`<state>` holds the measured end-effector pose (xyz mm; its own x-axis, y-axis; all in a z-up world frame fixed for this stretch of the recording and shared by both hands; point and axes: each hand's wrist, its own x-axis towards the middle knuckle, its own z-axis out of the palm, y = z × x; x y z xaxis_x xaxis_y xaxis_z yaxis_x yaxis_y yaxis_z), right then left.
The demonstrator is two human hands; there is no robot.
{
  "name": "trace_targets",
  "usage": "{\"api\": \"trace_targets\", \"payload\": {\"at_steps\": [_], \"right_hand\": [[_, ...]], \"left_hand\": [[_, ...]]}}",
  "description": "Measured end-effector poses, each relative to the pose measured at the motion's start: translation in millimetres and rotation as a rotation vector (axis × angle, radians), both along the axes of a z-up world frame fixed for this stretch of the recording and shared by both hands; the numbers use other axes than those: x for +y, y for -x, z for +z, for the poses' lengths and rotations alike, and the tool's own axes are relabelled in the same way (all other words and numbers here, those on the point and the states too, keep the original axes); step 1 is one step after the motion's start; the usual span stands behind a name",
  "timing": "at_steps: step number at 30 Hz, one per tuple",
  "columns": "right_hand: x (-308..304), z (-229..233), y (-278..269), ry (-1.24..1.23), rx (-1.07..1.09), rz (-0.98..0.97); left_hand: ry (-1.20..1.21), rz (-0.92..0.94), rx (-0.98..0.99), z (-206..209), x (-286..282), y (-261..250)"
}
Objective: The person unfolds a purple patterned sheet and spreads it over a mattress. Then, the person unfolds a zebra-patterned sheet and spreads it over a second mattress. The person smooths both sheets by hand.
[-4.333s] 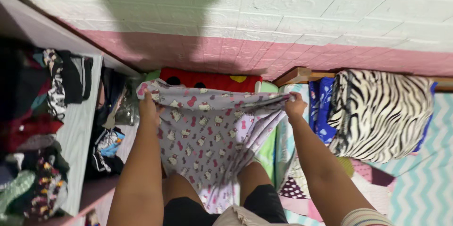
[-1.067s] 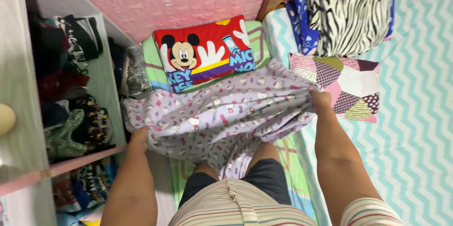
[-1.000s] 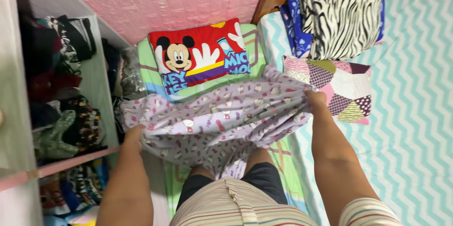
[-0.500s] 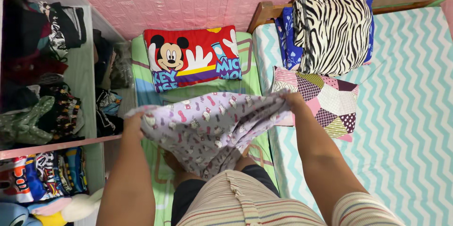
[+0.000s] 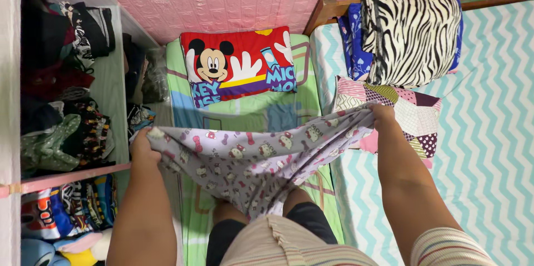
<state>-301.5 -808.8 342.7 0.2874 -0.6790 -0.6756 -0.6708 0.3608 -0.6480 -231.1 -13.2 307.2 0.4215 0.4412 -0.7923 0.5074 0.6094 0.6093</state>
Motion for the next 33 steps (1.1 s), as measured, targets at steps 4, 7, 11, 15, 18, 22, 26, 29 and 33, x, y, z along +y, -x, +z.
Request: {"api": "trace_targets", "payload": {"at_steps": [4,7,11,15,18,22,26,29,33], "right_hand": [[13,-35,-38,-0.018,-0.291,-0.099],[18,-90,-70,-0.071,-0.347,-0.087],[16,-190,-102,0.036,-0.388,0.026],[19,-291,-136,0.046,-0.449,0.061],[16,-355,-157,0.117,-0.480,0.139],[16,-416,-179,0.199,-0.507,0.335],[27,-440,-194,0.202,-0.262,0.486],[35,-445,-198,0.242,-0.219,0.715],[25,-448,-198,0.252,-0.181,0.918]], "left_hand": [[0.229,0.068,-0.187,-43,-4,-38],[0.282,0.024,-0.310,-103,-2,-60],[0.276,0.056,-0.353,-209,-11,-93],[0.252,0.067,-0.470,-313,-21,-117],[0.278,-0.011,-0.569,-381,-21,-140],[0.127,-0.009,-0.452,-457,-35,-167],[-0.526,-0.137,-0.278,-507,-124,-169],[-1.236,-0.420,0.311,-517,-237,-153],[-1.325,-0.852,-0.624,-516,-406,-121]]}}
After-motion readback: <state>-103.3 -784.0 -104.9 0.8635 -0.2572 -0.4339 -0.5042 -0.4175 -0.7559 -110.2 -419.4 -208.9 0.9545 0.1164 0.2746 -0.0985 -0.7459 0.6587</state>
